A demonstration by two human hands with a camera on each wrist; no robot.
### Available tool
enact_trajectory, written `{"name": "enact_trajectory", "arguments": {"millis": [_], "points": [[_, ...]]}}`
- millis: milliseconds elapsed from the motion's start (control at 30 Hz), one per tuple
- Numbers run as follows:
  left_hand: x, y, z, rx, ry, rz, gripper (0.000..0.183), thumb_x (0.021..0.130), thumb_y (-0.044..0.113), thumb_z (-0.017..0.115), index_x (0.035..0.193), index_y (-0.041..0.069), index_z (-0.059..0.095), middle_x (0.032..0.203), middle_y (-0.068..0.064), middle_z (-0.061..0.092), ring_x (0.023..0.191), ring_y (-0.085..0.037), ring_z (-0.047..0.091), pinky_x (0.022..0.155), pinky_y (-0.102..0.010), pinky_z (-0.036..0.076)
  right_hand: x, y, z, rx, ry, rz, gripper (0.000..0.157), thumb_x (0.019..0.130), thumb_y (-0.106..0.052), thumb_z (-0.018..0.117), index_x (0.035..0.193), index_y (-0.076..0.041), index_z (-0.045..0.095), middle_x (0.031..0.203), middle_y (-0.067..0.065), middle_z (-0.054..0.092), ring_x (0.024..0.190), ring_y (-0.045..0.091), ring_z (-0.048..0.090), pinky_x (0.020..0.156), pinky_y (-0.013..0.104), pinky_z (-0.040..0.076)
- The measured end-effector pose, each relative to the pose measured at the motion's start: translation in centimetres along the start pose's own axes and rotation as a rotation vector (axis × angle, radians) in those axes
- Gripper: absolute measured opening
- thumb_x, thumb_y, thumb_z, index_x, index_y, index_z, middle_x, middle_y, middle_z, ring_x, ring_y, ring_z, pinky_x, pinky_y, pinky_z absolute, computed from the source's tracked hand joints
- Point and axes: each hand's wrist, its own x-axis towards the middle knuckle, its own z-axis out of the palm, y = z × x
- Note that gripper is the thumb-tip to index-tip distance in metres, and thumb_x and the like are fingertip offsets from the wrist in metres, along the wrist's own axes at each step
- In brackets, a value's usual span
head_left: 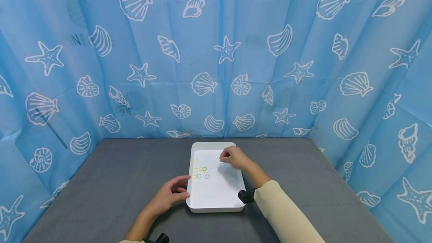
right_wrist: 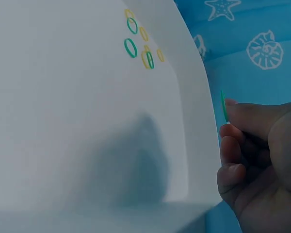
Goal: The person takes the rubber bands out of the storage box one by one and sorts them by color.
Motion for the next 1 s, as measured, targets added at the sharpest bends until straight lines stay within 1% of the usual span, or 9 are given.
{"name": "enact_trajectory", "arguments": {"millis": [100, 333, 500, 667, 867, 900, 1000], "points": [[0.0, 0.0, 0.0, 0.003, 0.002, 0.001, 0.056, 0.089, 0.012, 0.072, 0.139, 0.000, 0.049, 0.122, -0.023, 0.058, 0.095, -0.024, 0.061, 0.077, -0.029, 0.050, -0.2, 0.5, -0.6, -0.007, 0.025, -0.001, 0.010, 0.090, -0.006, 0.068, 0.081, -0.007, 0.067, 0.075, -0.001, 0.059, 0.068, 0.014, 0.051, 0.062, 0.029, 0.044], [-0.1, 0.1, -0.1, -0.001, 0.001, -0.012, 0.056, 0.089, 0.012, 0.072, 0.139, 0.001, 0.049, 0.123, -0.023, 0.058, 0.096, -0.025, 0.061, 0.077, -0.029, 0.050, -0.8, 1.9, -1.6, 0.015, 0.085, -0.002, 0.007, 0.090, -0.005, 0.069, 0.083, -0.007, 0.068, 0.077, -0.001, 0.060, 0.070, 0.014, 0.053, 0.064, 0.030, 0.046], [-0.1, 0.2, -0.1, -0.016, -0.002, -0.006, 0.057, 0.089, 0.010, 0.072, 0.139, 0.000, 0.049, 0.123, -0.024, 0.057, 0.097, -0.027, 0.060, 0.077, -0.028, 0.050, -1.4, 3.2, -2.1, 0.042, 0.150, 0.013, 0.004, 0.090, -0.006, 0.068, 0.086, -0.005, 0.067, 0.078, 0.000, 0.060, 0.070, 0.015, 0.053, 0.066, 0.032, 0.047], [-0.1, 0.3, -0.1, -0.037, -0.004, -0.008, 0.058, 0.089, 0.009, 0.071, 0.140, 0.000, 0.047, 0.124, -0.025, 0.057, 0.098, -0.027, 0.060, 0.077, -0.028, 0.050, -2.1, 4.5, -2.4, 0.063, 0.213, 0.023, 0.006, 0.092, -0.008, 0.067, 0.090, -0.002, 0.067, 0.081, 0.002, 0.061, 0.071, 0.016, 0.054, 0.066, 0.034, 0.047], [0.0, 0.1, -0.1, -0.025, -0.008, -0.019, 0.058, 0.089, 0.010, 0.071, 0.141, 0.000, 0.047, 0.125, -0.024, 0.057, 0.097, -0.026, 0.060, 0.077, -0.028, 0.050, -2.8, 6.1, -2.4, 0.055, 0.291, -0.020, 0.008, 0.090, -0.008, 0.069, 0.088, 0.000, 0.067, 0.081, 0.003, 0.061, 0.071, 0.017, 0.053, 0.064, 0.034, 0.046], [0.0, 0.1, -0.1, -0.021, -0.008, -0.020, 0.057, 0.090, 0.010, 0.071, 0.141, 0.000, 0.047, 0.125, -0.024, 0.057, 0.097, -0.026, 0.060, 0.077, -0.028, 0.050, -2.9, 6.3, -2.4, 0.052, 0.303, -0.028, 0.006, 0.090, -0.006, 0.069, 0.088, -0.001, 0.067, 0.081, 0.003, 0.061, 0.071, 0.017, 0.053, 0.065, 0.035, 0.045], [0.0, 0.2, 0.0, -0.015, -0.009, -0.020, 0.058, 0.090, 0.010, 0.071, 0.141, -0.001, 0.046, 0.125, -0.024, 0.056, 0.097, -0.026, 0.060, 0.077, -0.028, 0.050, -3.2, 7.0, -2.3, 0.048, 0.327, -0.027, 0.006, 0.090, -0.006, 0.068, 0.086, -0.001, 0.066, 0.080, 0.003, 0.061, 0.071, 0.017, 0.053, 0.065, 0.035, 0.045]]}}
